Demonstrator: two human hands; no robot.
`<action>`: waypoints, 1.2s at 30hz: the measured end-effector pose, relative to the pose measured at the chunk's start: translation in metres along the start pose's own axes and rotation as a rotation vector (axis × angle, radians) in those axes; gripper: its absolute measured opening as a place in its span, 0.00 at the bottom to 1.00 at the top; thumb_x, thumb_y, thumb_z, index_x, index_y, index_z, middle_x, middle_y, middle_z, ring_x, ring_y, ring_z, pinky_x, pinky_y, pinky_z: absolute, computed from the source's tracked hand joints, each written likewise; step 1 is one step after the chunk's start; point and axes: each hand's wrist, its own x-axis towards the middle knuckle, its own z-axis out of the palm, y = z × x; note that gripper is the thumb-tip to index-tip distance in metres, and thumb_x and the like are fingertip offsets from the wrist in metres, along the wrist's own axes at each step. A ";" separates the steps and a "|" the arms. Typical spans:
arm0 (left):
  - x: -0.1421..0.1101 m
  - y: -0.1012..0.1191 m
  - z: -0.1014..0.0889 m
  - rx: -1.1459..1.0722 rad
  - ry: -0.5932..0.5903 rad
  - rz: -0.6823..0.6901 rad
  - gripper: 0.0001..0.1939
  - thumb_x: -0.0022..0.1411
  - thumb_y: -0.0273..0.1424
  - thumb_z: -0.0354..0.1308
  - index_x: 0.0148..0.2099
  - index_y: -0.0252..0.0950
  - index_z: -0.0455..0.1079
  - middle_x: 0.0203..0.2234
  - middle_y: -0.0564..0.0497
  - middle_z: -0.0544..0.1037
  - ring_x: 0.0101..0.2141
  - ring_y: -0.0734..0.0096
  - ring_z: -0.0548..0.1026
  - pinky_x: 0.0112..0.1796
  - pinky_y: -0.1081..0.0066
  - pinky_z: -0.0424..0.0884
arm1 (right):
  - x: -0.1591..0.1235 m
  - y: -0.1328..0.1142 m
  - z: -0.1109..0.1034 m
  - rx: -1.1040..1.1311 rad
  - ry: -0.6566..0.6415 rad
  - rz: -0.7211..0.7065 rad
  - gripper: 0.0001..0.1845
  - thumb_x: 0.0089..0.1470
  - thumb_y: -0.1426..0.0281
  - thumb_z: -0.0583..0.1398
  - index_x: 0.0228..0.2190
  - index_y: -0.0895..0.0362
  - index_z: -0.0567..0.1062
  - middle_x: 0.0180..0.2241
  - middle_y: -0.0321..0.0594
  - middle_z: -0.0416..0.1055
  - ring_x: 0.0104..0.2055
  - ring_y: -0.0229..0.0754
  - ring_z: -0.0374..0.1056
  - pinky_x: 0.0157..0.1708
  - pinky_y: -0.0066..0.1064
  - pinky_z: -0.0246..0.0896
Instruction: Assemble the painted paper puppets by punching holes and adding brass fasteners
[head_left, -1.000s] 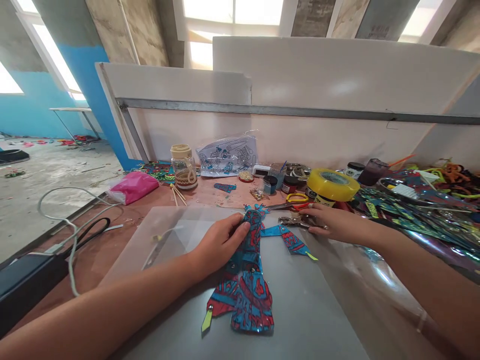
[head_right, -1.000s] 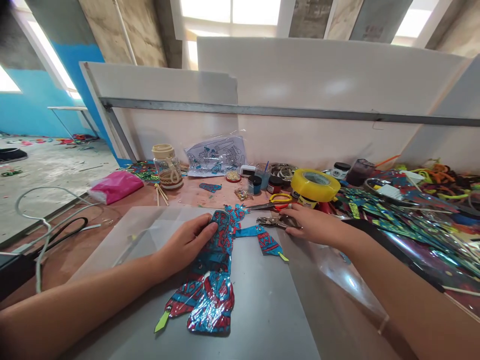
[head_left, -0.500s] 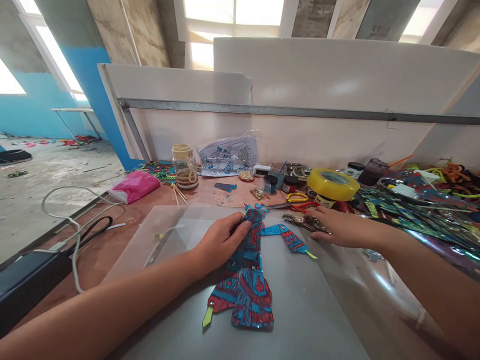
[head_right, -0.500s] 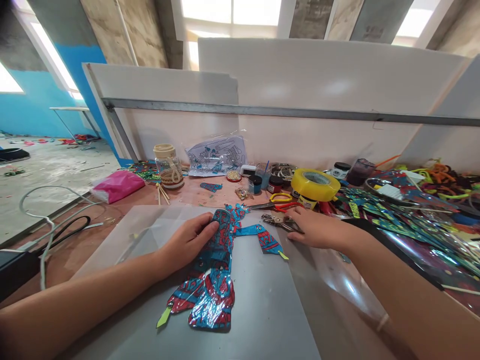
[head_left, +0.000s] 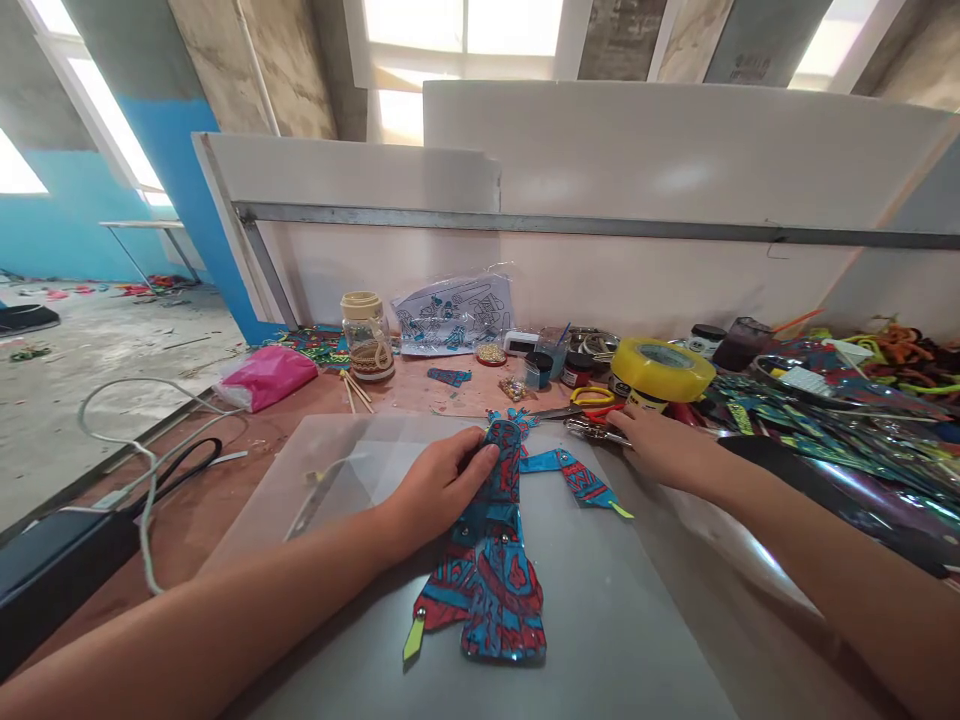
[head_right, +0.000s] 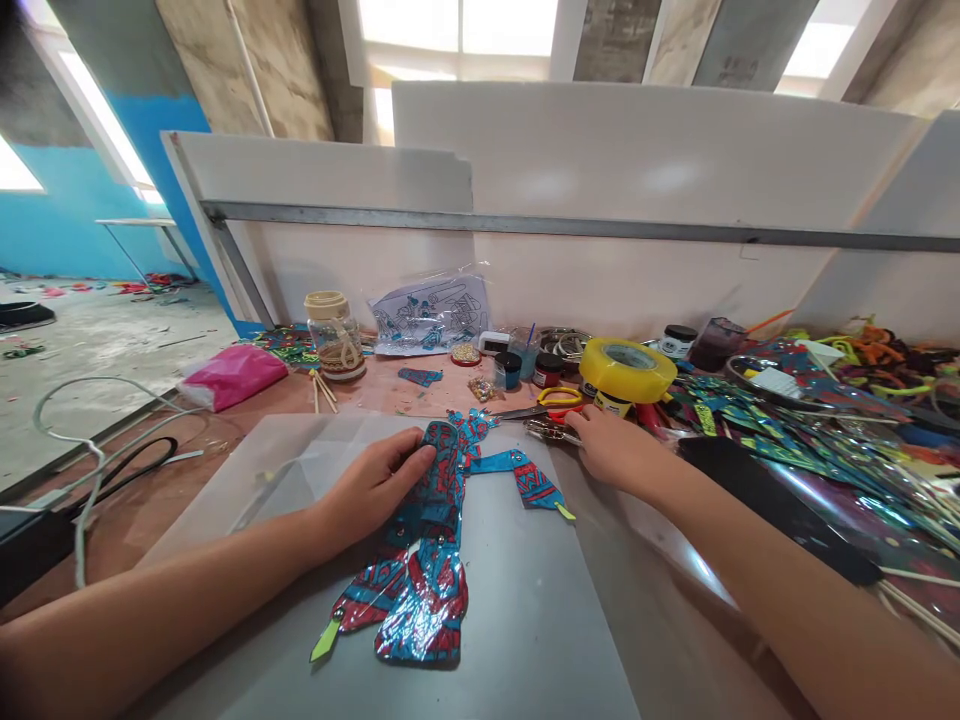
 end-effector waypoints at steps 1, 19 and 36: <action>0.000 0.000 0.000 -0.001 0.001 -0.001 0.17 0.70 0.40 0.44 0.29 0.39 0.54 0.22 0.58 0.59 0.25 0.73 0.59 0.28 0.70 0.55 | 0.001 0.001 0.000 -0.008 -0.001 0.007 0.20 0.57 0.72 0.54 0.50 0.61 0.73 0.44 0.55 0.73 0.44 0.56 0.72 0.42 0.43 0.66; -0.004 0.001 -0.001 0.005 0.078 0.056 0.15 0.71 0.37 0.45 0.32 0.37 0.63 0.23 0.57 0.65 0.27 0.74 0.64 0.30 0.73 0.60 | -0.031 -0.091 -0.019 0.610 0.371 -0.202 0.25 0.64 0.53 0.50 0.51 0.57 0.72 0.47 0.49 0.74 0.48 0.52 0.70 0.47 0.44 0.65; -0.010 0.005 0.000 0.226 0.149 0.178 0.13 0.70 0.35 0.50 0.44 0.37 0.75 0.32 0.52 0.82 0.31 0.71 0.77 0.36 0.73 0.69 | -0.031 -0.095 -0.012 0.408 0.464 -0.223 0.24 0.65 0.54 0.50 0.49 0.58 0.71 0.37 0.46 0.67 0.40 0.49 0.65 0.40 0.39 0.62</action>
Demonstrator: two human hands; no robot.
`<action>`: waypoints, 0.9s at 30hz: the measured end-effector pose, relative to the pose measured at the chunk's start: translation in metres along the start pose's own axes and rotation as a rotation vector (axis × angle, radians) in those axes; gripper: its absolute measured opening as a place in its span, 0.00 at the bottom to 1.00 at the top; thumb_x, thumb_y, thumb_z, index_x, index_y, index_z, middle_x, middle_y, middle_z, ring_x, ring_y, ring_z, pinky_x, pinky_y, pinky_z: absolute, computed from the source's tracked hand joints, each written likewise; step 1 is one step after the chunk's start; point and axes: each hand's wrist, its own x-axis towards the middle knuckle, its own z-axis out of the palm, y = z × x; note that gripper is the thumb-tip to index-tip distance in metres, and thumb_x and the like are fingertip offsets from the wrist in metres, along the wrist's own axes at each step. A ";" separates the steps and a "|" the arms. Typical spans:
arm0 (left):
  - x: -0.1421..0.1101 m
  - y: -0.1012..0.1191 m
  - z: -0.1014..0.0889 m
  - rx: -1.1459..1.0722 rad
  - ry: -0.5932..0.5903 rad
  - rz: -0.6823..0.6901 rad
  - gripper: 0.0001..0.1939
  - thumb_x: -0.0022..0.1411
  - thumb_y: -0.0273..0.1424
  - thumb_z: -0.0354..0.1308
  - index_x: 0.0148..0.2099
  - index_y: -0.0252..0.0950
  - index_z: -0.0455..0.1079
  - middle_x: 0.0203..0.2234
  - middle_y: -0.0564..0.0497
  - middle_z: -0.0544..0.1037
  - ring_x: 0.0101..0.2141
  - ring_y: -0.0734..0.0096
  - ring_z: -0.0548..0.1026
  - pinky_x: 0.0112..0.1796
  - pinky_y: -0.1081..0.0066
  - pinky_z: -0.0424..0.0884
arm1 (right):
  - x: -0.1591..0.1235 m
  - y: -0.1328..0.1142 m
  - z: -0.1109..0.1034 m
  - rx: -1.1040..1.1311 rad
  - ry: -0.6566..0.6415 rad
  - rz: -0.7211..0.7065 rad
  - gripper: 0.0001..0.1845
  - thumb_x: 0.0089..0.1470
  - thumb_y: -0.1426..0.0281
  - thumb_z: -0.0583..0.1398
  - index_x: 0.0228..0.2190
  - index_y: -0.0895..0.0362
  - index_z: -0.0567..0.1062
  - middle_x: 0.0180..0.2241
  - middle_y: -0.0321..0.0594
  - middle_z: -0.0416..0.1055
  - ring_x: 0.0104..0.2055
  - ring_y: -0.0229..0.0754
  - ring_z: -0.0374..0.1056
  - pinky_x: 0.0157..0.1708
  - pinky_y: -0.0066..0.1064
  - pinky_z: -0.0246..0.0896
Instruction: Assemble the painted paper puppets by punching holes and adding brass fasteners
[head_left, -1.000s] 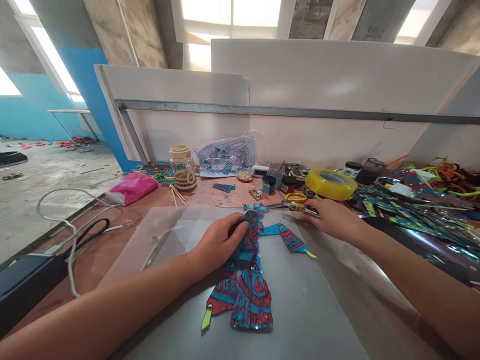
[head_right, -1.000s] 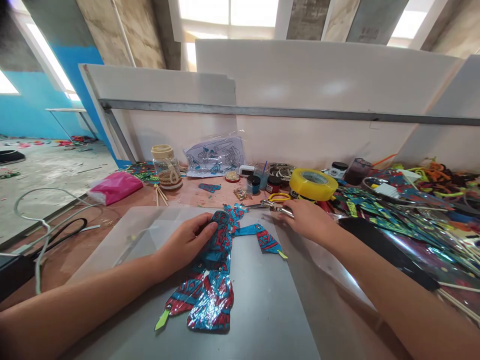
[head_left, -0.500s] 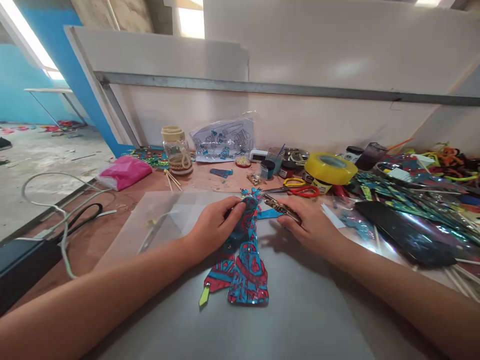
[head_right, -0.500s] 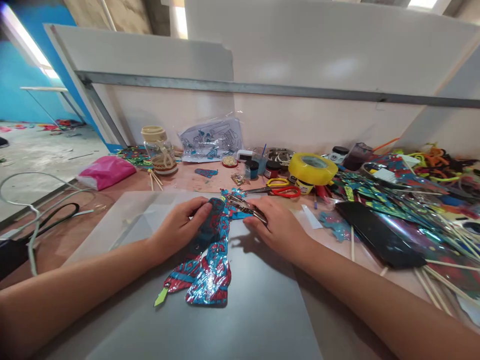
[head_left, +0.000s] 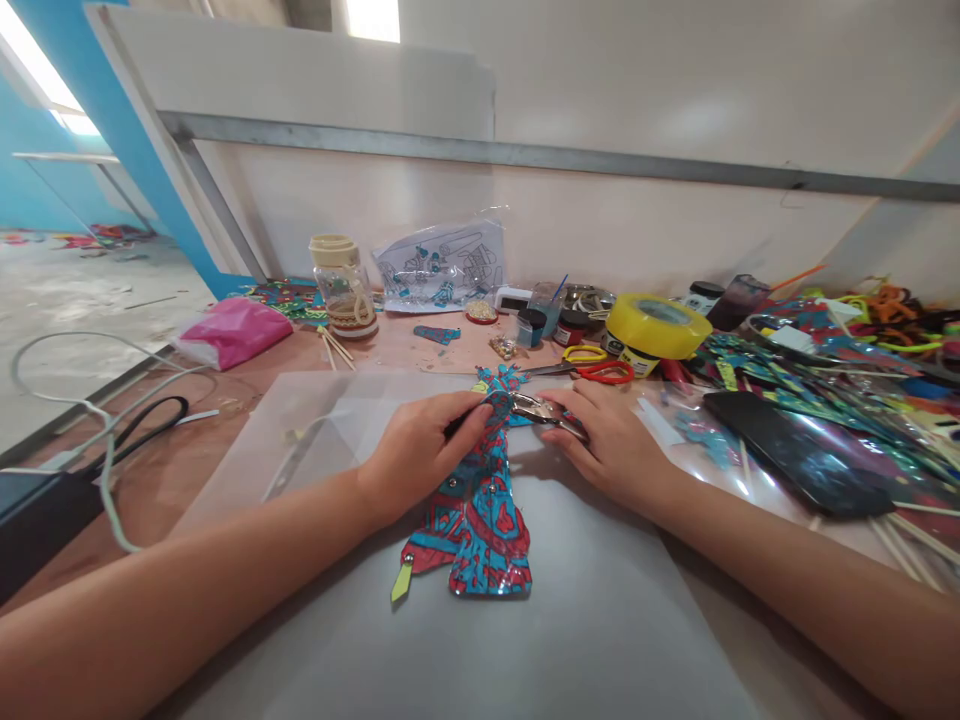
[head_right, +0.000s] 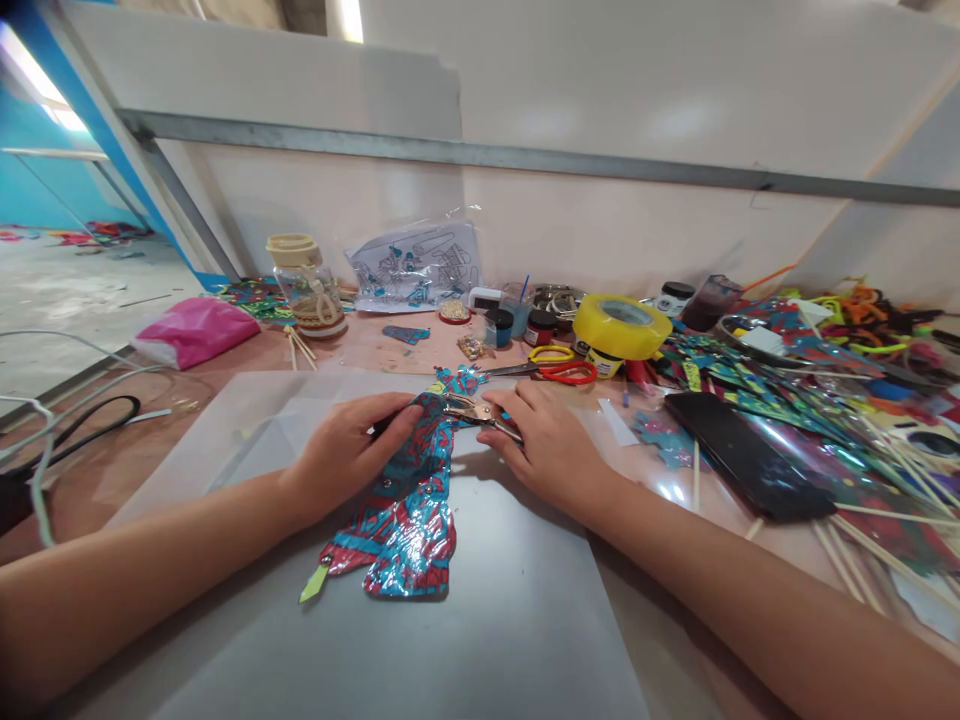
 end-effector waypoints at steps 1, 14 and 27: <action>0.000 0.000 0.000 0.014 0.007 0.002 0.13 0.70 0.34 0.50 0.44 0.37 0.76 0.33 0.52 0.82 0.32 0.71 0.77 0.36 0.72 0.70 | 0.000 0.000 0.000 0.001 -0.005 0.004 0.23 0.65 0.54 0.50 0.49 0.58 0.71 0.37 0.46 0.67 0.40 0.49 0.65 0.40 0.39 0.62; -0.002 -0.009 0.002 0.155 0.072 0.130 0.13 0.70 0.35 0.51 0.48 0.37 0.76 0.35 0.49 0.83 0.33 0.70 0.79 0.38 0.72 0.73 | -0.001 -0.001 0.001 -0.074 0.021 -0.036 0.21 0.65 0.54 0.52 0.46 0.57 0.72 0.38 0.46 0.68 0.41 0.49 0.65 0.41 0.38 0.60; 0.001 0.000 0.001 0.076 -0.080 0.081 0.13 0.70 0.35 0.50 0.43 0.37 0.75 0.32 0.51 0.82 0.31 0.71 0.77 0.36 0.73 0.70 | -0.002 -0.003 0.003 0.031 0.033 -0.037 0.18 0.65 0.55 0.53 0.42 0.57 0.70 0.36 0.45 0.67 0.37 0.47 0.64 0.37 0.36 0.59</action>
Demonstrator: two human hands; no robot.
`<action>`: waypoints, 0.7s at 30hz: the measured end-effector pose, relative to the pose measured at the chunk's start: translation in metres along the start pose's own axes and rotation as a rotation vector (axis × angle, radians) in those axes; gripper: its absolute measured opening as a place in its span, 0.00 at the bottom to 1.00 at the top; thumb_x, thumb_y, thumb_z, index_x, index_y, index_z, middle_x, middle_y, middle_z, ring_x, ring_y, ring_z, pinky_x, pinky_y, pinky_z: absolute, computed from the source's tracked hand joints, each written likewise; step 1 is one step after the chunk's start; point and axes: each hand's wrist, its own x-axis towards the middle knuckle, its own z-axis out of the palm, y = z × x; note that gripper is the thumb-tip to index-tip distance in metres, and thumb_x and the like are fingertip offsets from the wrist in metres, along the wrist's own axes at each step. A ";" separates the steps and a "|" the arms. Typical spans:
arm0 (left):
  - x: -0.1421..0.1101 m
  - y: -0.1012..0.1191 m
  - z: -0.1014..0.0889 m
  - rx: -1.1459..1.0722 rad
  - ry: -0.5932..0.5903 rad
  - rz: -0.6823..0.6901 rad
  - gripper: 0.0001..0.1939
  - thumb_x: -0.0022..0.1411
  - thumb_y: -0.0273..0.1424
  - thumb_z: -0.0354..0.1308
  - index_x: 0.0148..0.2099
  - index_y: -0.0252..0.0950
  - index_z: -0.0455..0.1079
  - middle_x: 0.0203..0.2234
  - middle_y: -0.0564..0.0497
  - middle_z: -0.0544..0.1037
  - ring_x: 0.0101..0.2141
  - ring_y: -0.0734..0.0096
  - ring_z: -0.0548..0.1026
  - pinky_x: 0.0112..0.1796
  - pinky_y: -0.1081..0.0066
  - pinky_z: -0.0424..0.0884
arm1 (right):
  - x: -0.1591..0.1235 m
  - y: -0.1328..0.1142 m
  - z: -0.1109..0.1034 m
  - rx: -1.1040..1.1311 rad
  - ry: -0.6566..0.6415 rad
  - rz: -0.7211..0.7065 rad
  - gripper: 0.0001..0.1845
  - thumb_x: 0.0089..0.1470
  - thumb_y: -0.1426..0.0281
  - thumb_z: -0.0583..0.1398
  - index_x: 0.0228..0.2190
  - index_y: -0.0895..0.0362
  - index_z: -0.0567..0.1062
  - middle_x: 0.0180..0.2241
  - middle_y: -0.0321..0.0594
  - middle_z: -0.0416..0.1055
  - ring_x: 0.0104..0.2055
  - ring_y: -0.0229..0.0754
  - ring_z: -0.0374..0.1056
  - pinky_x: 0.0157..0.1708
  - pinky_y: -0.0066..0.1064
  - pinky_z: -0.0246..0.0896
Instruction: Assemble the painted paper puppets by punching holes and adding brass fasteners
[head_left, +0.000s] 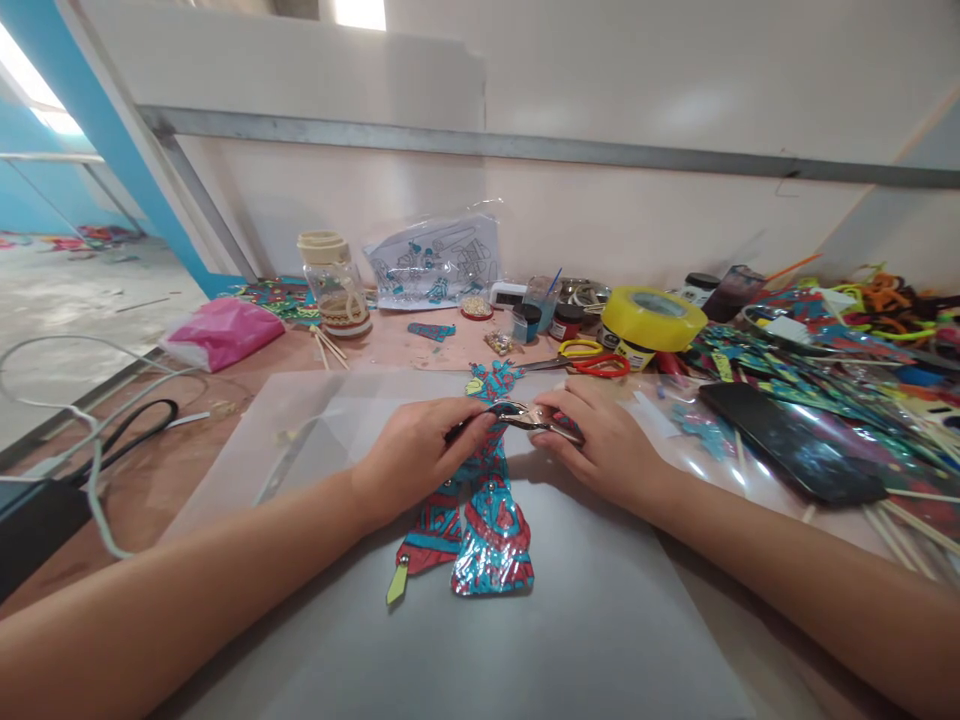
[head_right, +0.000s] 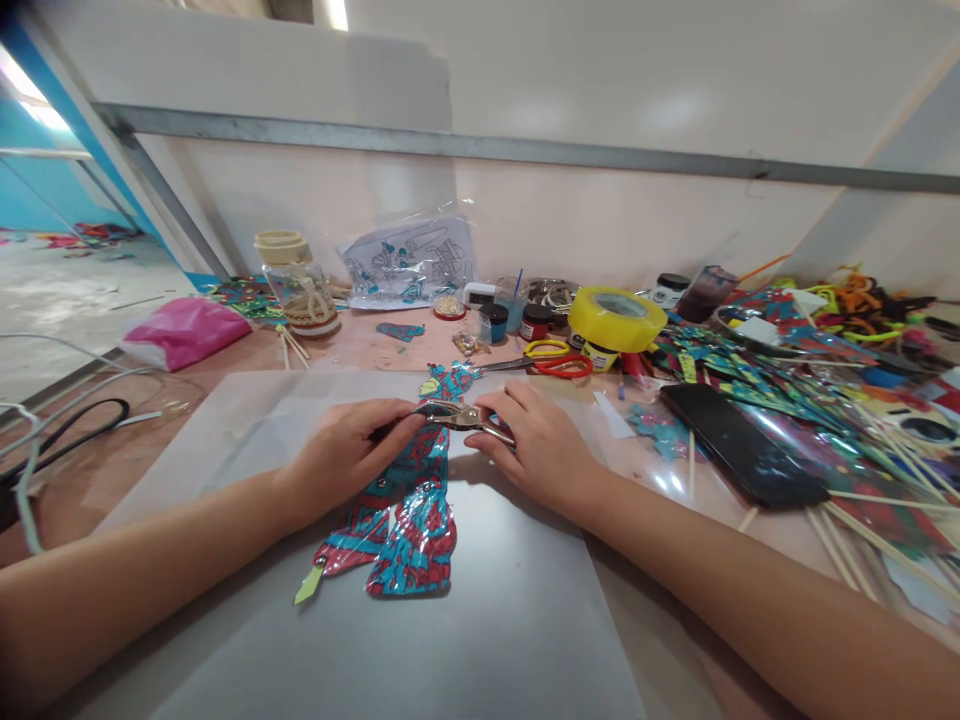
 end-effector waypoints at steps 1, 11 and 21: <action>0.000 0.000 0.000 -0.013 -0.001 0.000 0.13 0.70 0.35 0.50 0.43 0.38 0.75 0.33 0.51 0.82 0.32 0.71 0.77 0.37 0.73 0.70 | 0.000 0.000 0.000 0.010 0.002 0.002 0.18 0.65 0.55 0.53 0.42 0.57 0.70 0.36 0.45 0.68 0.37 0.46 0.64 0.37 0.36 0.59; -0.002 0.002 0.001 -0.091 -0.015 0.011 0.14 0.71 0.35 0.49 0.42 0.37 0.75 0.32 0.51 0.82 0.29 0.73 0.76 0.33 0.74 0.69 | 0.000 -0.001 0.001 0.071 -0.015 -0.011 0.18 0.64 0.54 0.53 0.36 0.57 0.70 0.33 0.42 0.69 0.36 0.46 0.65 0.35 0.35 0.57; -0.002 0.002 0.001 -0.130 -0.047 0.002 0.14 0.70 0.35 0.49 0.43 0.37 0.76 0.32 0.50 0.82 0.30 0.72 0.77 0.34 0.74 0.70 | 0.000 -0.001 0.001 0.103 -0.040 0.005 0.15 0.64 0.56 0.54 0.36 0.56 0.70 0.32 0.42 0.70 0.34 0.44 0.64 0.33 0.33 0.56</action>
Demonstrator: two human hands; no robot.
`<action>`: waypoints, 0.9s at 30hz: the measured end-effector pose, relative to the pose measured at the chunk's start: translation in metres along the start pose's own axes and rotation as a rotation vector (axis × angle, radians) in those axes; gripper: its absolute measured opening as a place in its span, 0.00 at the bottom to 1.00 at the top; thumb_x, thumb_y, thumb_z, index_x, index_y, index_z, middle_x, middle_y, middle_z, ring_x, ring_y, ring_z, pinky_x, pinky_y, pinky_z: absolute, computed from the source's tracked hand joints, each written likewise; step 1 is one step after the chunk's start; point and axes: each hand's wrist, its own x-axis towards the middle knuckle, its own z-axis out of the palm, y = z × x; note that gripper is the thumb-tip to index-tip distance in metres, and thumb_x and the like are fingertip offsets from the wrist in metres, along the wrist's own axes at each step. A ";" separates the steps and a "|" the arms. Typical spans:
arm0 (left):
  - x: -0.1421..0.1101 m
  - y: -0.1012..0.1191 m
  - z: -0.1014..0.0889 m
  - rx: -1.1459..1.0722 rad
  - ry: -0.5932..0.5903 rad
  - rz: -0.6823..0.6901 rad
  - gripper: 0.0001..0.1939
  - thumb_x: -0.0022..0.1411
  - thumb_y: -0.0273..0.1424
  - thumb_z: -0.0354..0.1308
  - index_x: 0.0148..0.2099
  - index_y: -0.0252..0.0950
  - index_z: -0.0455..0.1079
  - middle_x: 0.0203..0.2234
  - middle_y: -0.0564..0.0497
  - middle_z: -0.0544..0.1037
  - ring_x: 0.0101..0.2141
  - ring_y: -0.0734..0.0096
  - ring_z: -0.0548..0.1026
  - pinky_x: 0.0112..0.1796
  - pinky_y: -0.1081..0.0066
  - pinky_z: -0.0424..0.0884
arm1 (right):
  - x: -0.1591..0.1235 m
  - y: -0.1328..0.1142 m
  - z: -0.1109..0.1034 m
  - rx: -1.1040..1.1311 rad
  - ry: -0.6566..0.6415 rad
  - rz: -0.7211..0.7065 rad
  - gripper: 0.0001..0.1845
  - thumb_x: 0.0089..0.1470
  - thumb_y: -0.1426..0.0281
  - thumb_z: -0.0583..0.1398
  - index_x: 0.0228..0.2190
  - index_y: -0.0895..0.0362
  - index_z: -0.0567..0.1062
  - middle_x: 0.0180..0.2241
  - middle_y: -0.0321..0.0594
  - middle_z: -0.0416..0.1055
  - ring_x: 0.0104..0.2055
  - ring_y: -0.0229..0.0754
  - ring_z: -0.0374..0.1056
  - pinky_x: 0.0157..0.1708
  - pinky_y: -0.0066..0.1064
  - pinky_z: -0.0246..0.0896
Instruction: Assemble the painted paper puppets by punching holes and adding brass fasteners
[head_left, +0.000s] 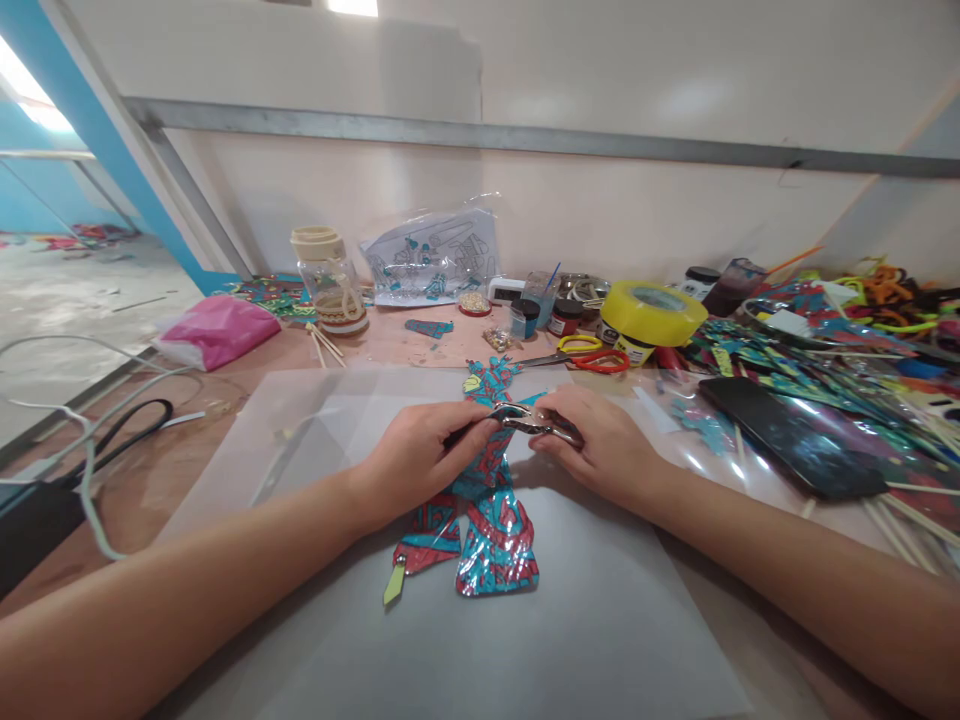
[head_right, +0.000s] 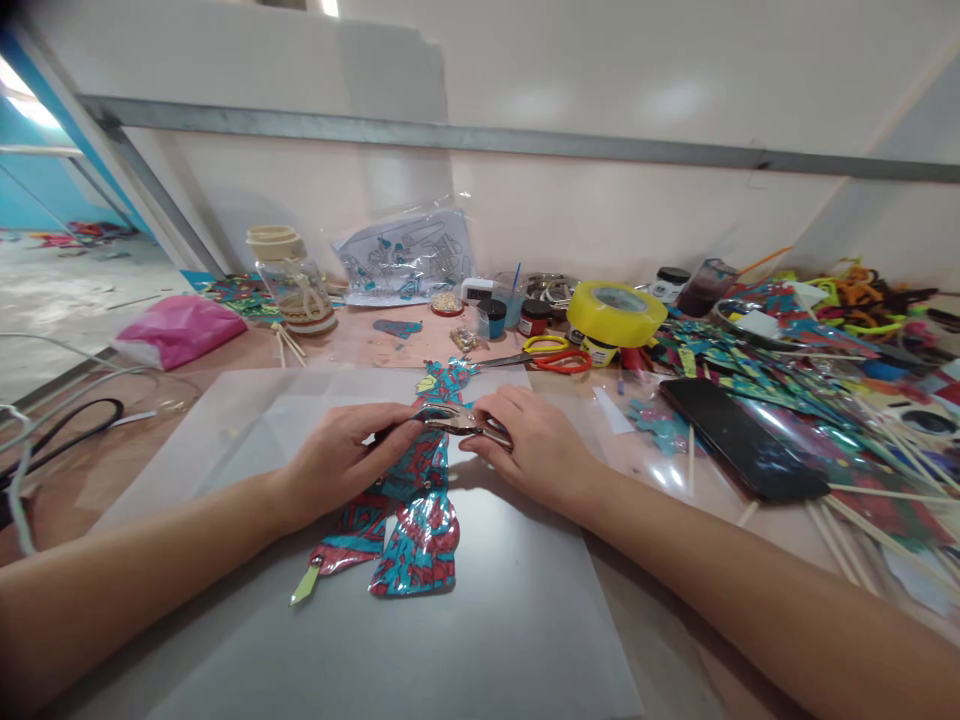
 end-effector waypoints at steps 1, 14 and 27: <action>0.000 0.000 0.000 -0.001 0.003 0.005 0.14 0.70 0.35 0.50 0.42 0.37 0.76 0.32 0.51 0.82 0.30 0.72 0.76 0.33 0.74 0.70 | 0.000 0.000 0.000 -0.002 -0.005 0.001 0.15 0.64 0.56 0.54 0.35 0.56 0.70 0.32 0.41 0.70 0.34 0.44 0.64 0.32 0.33 0.55; 0.001 0.001 0.001 -0.009 0.014 -0.003 0.13 0.70 0.34 0.51 0.42 0.37 0.76 0.32 0.52 0.82 0.30 0.73 0.76 0.34 0.75 0.69 | -0.001 -0.001 0.001 -0.048 -0.029 0.049 0.17 0.62 0.55 0.56 0.31 0.55 0.70 0.27 0.37 0.69 0.29 0.41 0.63 0.29 0.31 0.53; 0.000 0.000 0.002 0.037 0.005 0.062 0.11 0.69 0.32 0.52 0.43 0.35 0.75 0.30 0.52 0.81 0.28 0.74 0.76 0.32 0.75 0.68 | -0.002 0.002 -0.003 -0.125 -0.081 0.018 0.07 0.58 0.69 0.57 0.28 0.56 0.70 0.25 0.36 0.70 0.26 0.39 0.61 0.27 0.29 0.48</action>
